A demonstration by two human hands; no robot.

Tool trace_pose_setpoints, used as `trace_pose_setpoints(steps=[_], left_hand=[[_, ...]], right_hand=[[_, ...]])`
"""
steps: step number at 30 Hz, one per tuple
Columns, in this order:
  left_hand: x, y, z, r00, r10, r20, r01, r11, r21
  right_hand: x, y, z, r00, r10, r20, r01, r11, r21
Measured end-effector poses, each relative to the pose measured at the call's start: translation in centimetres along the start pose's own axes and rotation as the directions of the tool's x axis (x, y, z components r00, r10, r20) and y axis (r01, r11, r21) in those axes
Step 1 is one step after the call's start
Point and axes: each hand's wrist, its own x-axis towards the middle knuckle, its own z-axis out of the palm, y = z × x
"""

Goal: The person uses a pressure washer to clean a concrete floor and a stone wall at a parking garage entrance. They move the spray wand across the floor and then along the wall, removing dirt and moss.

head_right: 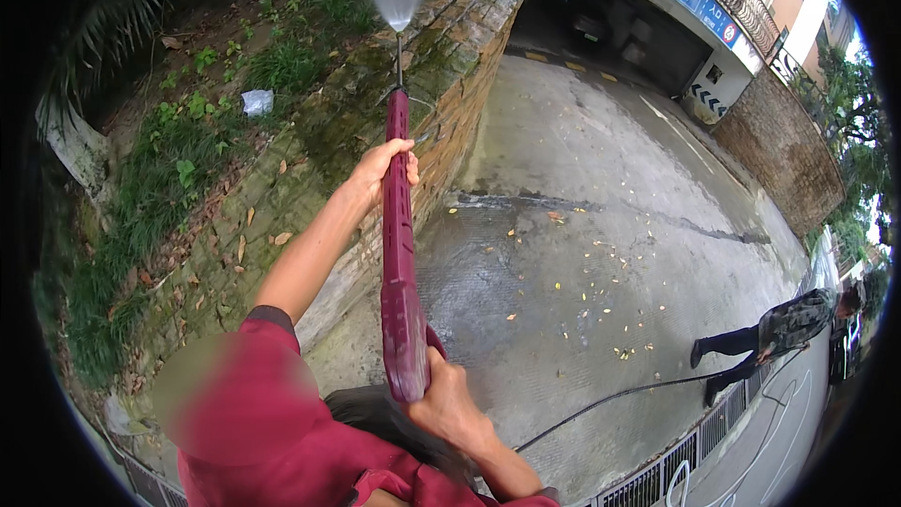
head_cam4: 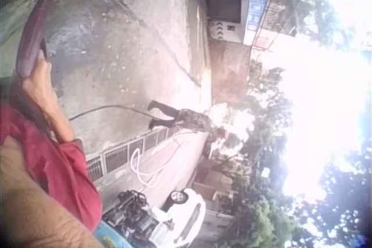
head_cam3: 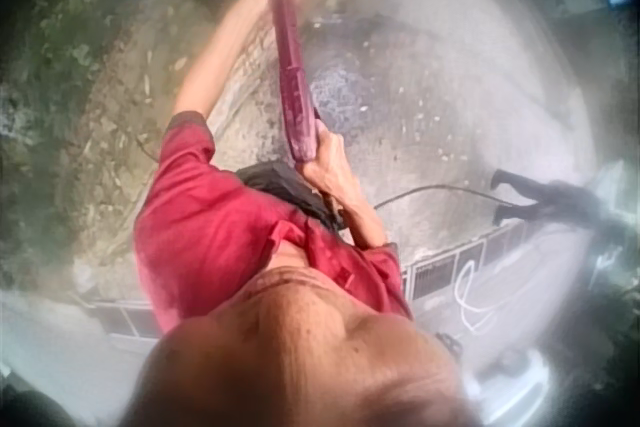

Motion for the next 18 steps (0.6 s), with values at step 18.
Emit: trace_pose_setpoints(steps=[18], left_hand=[[8.4,4.8,2.0,0.996,-0.038,0.087,0.030,0.995,0.095]], right_hand=[[8.6,-1.1,1.6,0.987,-0.021,-0.162,0.019,1.000,-0.015]])
